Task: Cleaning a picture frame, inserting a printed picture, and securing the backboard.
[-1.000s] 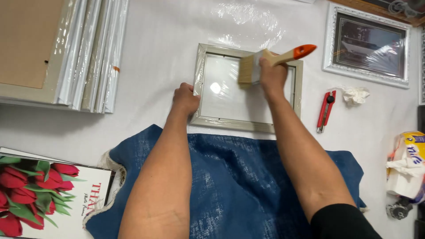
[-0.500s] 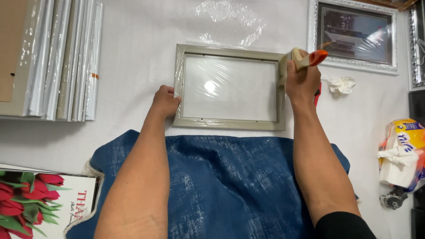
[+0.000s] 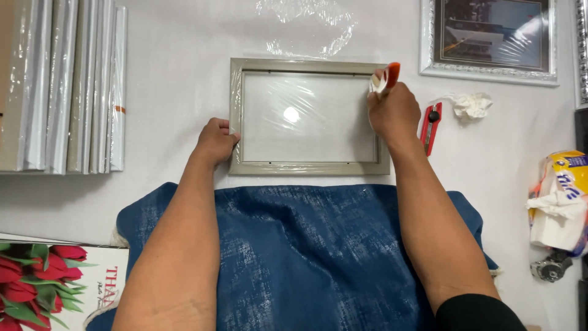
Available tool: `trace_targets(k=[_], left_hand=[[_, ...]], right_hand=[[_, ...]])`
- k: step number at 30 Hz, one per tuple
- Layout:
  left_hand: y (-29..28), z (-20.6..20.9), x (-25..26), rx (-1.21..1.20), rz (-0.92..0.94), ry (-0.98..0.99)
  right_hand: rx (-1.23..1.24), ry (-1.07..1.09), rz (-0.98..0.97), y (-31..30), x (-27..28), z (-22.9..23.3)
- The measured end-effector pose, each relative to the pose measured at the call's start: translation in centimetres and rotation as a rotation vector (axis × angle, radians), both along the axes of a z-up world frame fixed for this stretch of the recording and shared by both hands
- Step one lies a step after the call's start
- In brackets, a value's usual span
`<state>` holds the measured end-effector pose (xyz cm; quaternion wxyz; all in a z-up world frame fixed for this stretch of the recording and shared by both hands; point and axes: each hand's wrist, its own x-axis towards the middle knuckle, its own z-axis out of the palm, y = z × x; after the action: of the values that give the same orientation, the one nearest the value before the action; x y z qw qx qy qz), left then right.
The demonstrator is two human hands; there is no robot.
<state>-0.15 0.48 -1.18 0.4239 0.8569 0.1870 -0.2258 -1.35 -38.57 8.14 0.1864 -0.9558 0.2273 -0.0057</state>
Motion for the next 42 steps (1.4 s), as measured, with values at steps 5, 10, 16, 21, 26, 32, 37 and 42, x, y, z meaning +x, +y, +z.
trace_targets(k=[5, 10, 16, 21, 26, 32, 37, 42], left_hand=[[0.0, -0.1, 0.5, -0.001, -0.019, 0.007], [0.2, -0.8, 0.0, -0.006, 0.004, 0.010], [-0.1, -0.5, -0.1, -0.030, 0.041, 0.007], [0.0, -0.2, -0.1, -0.036, 0.017, -0.009], [0.0, -0.2, -0.1, -0.038, 0.013, -0.007], [-0.1, 2.4, -0.3, -0.073, -0.004, 0.045], [-0.9, 6.7, -0.2, -0.104, 0.008, 0.140], [-1.2, 6.6, -0.6, -0.073, 0.006, 0.119]], right_hand=[[0.032, 0.155, 0.064, 1.7, -3.6, 4.6], [0.053, 0.332, 0.167, 2.4, -6.3, 6.2], [0.038, 0.690, 0.271, 4.6, -7.5, 13.2], [0.626, 0.216, 0.411, 1.2, -7.8, 13.6], [0.472, -0.157, 0.536, 2.1, -3.5, 7.8], [0.354, -0.393, 0.701, 1.9, 1.3, 0.8], [0.328, -0.197, 0.571, 3.2, -0.3, 3.8], [0.425, 0.334, 0.475, 4.6, -4.8, 9.2]])
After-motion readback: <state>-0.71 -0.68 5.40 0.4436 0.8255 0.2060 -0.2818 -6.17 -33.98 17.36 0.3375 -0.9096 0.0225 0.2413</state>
